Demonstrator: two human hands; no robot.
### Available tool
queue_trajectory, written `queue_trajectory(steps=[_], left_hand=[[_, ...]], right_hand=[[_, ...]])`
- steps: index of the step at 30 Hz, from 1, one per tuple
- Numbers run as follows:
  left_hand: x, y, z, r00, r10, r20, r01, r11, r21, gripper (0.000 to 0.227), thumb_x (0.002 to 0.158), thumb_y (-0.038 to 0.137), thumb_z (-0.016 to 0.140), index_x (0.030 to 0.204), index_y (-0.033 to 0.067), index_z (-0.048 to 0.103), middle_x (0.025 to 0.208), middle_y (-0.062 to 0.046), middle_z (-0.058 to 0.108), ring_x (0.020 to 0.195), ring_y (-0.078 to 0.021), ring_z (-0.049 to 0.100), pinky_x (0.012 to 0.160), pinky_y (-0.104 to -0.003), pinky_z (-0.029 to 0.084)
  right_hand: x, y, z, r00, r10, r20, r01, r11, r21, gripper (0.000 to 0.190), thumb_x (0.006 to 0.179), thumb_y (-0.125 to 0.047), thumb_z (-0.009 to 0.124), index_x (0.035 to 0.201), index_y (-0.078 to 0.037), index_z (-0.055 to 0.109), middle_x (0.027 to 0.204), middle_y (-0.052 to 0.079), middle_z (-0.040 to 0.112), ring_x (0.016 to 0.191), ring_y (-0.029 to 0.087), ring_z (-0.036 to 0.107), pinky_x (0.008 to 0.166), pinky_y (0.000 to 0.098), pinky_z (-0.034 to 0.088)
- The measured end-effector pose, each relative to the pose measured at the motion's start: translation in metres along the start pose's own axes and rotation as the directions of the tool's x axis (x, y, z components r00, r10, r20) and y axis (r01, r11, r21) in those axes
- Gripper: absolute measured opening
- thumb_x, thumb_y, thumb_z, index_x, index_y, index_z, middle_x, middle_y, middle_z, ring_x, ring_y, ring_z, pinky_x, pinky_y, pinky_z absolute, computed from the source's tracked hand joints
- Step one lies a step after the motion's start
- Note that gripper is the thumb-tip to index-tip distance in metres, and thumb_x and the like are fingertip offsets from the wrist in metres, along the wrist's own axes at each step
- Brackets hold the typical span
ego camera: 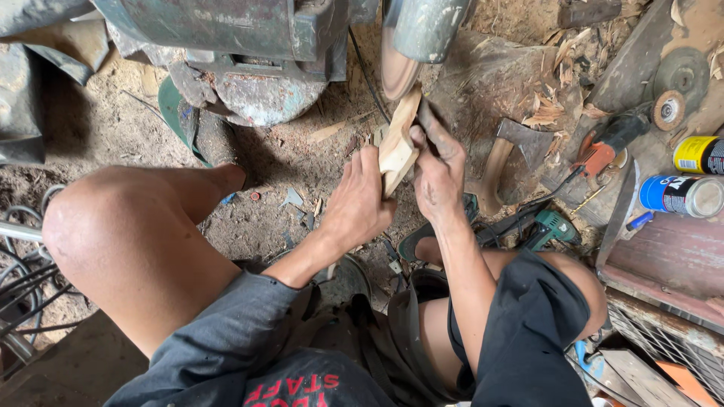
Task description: The person uses a bench grinder to smooth and shape a small wooden piece. They hold the wood with both hands, repeatedly pressing it against the rotating wheel and rotating it to work different edges and surfaces.
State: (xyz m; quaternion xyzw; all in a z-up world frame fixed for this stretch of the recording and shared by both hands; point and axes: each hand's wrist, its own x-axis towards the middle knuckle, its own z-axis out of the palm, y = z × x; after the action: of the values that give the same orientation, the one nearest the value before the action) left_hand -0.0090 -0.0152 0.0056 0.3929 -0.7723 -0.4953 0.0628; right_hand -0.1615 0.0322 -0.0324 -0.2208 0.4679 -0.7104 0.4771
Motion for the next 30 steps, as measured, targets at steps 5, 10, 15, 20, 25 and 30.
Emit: queue_trajectory(steps=[5, 10, 15, 20, 25, 30], left_hand=[[0.019, 0.007, -0.004, 0.999, 0.026, -0.04, -0.027, 0.999, -0.036, 0.053, 0.07, -0.002, 0.062, 0.116, -0.0019, 0.035, 0.103, -0.023, 0.051, 0.098, -0.0368, 0.057, 0.088, -0.055, 0.051], [0.027, 0.004, -0.005, 0.997, 0.035, -0.071, -0.043, 0.993, -0.113, 0.053, 0.073, 0.001, 0.064, 0.115, -0.0029, 0.033, 0.102, -0.026, 0.051, 0.097, -0.039, 0.057, 0.087, -0.055, 0.051], [0.022, -0.003, -0.006, 0.997, 0.034, -0.07, -0.042, 0.993, -0.111, 0.055, 0.075, 0.003, 0.066, 0.117, -0.0028, 0.031, 0.103, -0.028, 0.052, 0.098, -0.0427, 0.059, 0.087, -0.055, 0.051], [0.015, -0.007, -0.005, 0.997, 0.029, -0.073, -0.039, 0.99, -0.137, 0.061, 0.074, 0.005, 0.071, 0.119, -0.0035, 0.03, 0.107, -0.03, 0.052, 0.102, -0.0457, 0.059, 0.088, -0.055, 0.05], [0.01, -0.012, -0.004, 0.998, 0.023, -0.058, -0.031, 0.992, -0.124, 0.057, 0.074, 0.002, 0.069, 0.117, -0.0034, 0.032, 0.107, -0.03, 0.052, 0.103, -0.0459, 0.059, 0.089, -0.054, 0.051], [0.0, -0.016, -0.002, 0.999, 0.031, -0.04, -0.034, 0.996, -0.077, 0.054, 0.074, 0.002, 0.068, 0.115, -0.0021, 0.034, 0.102, -0.026, 0.051, 0.096, -0.0407, 0.058, 0.083, -0.054, 0.052]], right_hand=[[0.026, -0.01, 0.005, 0.998, -0.054, 0.043, 0.055, 0.998, -0.021, 0.046, 0.103, 0.002, 0.06, 0.148, 0.004, 0.055, 0.149, 0.01, 0.059, 0.134, 0.017, 0.057, 0.121, 0.0331, 0.043], [0.039, -0.007, 0.01, 0.986, -0.119, 0.117, 0.127, 0.99, -0.068, 0.042, 0.106, 0.001, 0.061, 0.148, 0.003, 0.058, 0.154, 0.01, 0.056, 0.138, 0.017, 0.054, 0.123, 0.032, 0.04], [0.036, 0.001, 0.013, 0.995, -0.094, 0.038, 0.098, 0.987, -0.129, 0.038, 0.106, 0.0, 0.063, 0.143, 0.003, 0.06, 0.154, 0.009, 0.053, 0.139, 0.018, 0.053, 0.122, 0.0332, 0.041], [0.026, 0.005, 0.012, 0.996, -0.078, 0.034, 0.082, 0.988, -0.131, 0.037, 0.107, -0.001, 0.063, 0.144, 0.0, 0.061, 0.156, 0.009, 0.053, 0.139, 0.017, 0.052, 0.123, 0.0325, 0.04], [0.021, 0.012, 0.01, 0.996, -0.085, 0.027, 0.088, 0.986, -0.141, 0.037, 0.107, 0.001, 0.061, 0.144, 0.0, 0.061, 0.157, 0.009, 0.051, 0.142, 0.017, 0.05, 0.124, 0.0324, 0.039], [0.013, 0.015, 0.008, 0.999, -0.035, 0.012, 0.037, 0.993, -0.115, 0.041, 0.105, 0.002, 0.061, 0.145, 0.002, 0.057, 0.156, 0.011, 0.052, 0.139, 0.017, 0.052, 0.122, 0.032, 0.04]])
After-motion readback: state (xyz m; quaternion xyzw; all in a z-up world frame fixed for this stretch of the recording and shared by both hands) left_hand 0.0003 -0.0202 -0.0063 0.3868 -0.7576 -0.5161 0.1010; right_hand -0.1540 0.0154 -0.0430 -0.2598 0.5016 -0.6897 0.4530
